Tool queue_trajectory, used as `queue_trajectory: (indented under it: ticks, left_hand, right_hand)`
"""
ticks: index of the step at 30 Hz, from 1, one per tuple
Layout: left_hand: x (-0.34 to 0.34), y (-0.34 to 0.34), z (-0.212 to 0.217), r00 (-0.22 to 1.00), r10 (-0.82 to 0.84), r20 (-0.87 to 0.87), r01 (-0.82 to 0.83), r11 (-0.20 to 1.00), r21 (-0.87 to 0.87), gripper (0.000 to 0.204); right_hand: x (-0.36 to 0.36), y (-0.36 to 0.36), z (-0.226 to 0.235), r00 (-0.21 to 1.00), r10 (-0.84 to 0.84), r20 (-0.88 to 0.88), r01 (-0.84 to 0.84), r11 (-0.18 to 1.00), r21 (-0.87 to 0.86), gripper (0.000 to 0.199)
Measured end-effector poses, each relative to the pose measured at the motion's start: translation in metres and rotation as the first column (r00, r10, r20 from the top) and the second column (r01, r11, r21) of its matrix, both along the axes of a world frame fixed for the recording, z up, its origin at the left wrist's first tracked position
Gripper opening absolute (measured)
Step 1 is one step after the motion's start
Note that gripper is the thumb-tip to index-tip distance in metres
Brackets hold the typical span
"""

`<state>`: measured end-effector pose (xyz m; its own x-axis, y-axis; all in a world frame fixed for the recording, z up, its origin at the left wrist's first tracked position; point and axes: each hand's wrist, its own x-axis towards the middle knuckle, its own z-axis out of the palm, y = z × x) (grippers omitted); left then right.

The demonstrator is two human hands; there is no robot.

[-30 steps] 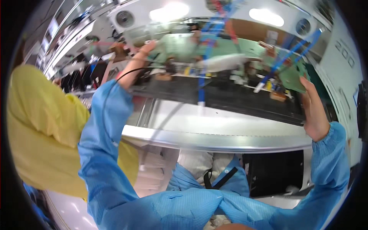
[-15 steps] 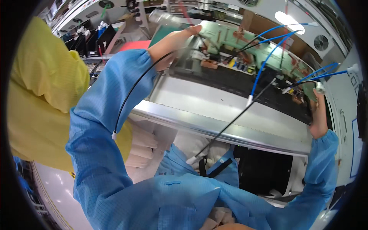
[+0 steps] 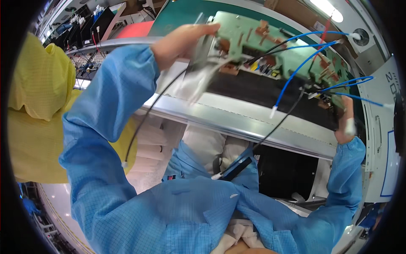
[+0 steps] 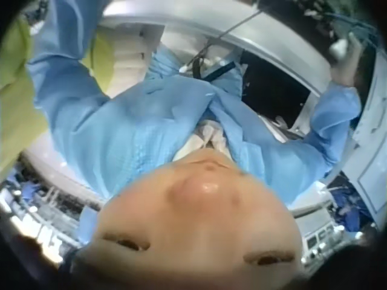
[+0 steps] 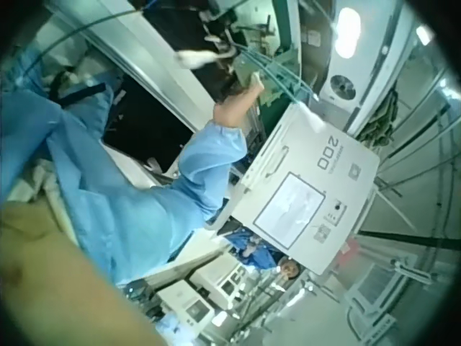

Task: Connecting wires to a printed circuit board and placing it into a test fixture for verification.

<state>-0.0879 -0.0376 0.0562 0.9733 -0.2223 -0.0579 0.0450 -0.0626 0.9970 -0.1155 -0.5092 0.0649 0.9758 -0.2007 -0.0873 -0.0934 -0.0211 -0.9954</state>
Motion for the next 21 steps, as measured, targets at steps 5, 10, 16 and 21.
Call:
queue_trajectory:
  ticks: [5,10,16,21]
  left_hand:
    - [0.002,-0.019,-0.034,1.0,0.005,-0.027,-0.006,1.0,-0.013,0.063]
    - [0.014,-0.031,-0.072,0.996,0.049,-0.077,-0.05,0.998,-0.022,0.063]
    - [0.037,-0.061,-0.113,0.994,0.11,0.023,-0.108,0.992,-0.07,0.062]
    - [0.047,-0.06,-0.142,0.987,0.141,0.08,-0.137,0.989,-0.053,0.067]
  right_hand:
    - [-0.01,0.006,-0.032,0.988,0.155,-0.008,-0.154,0.984,0.087,0.048]
    - [-0.012,0.004,-0.051,0.931,0.366,-0.005,-0.366,0.93,0.019,0.067]
    - [0.014,-0.004,-0.097,0.935,0.348,-0.07,-0.338,0.933,0.123,0.07]
    - [0.011,-0.009,-0.11,0.949,0.307,-0.069,-0.29,0.939,0.185,0.065]
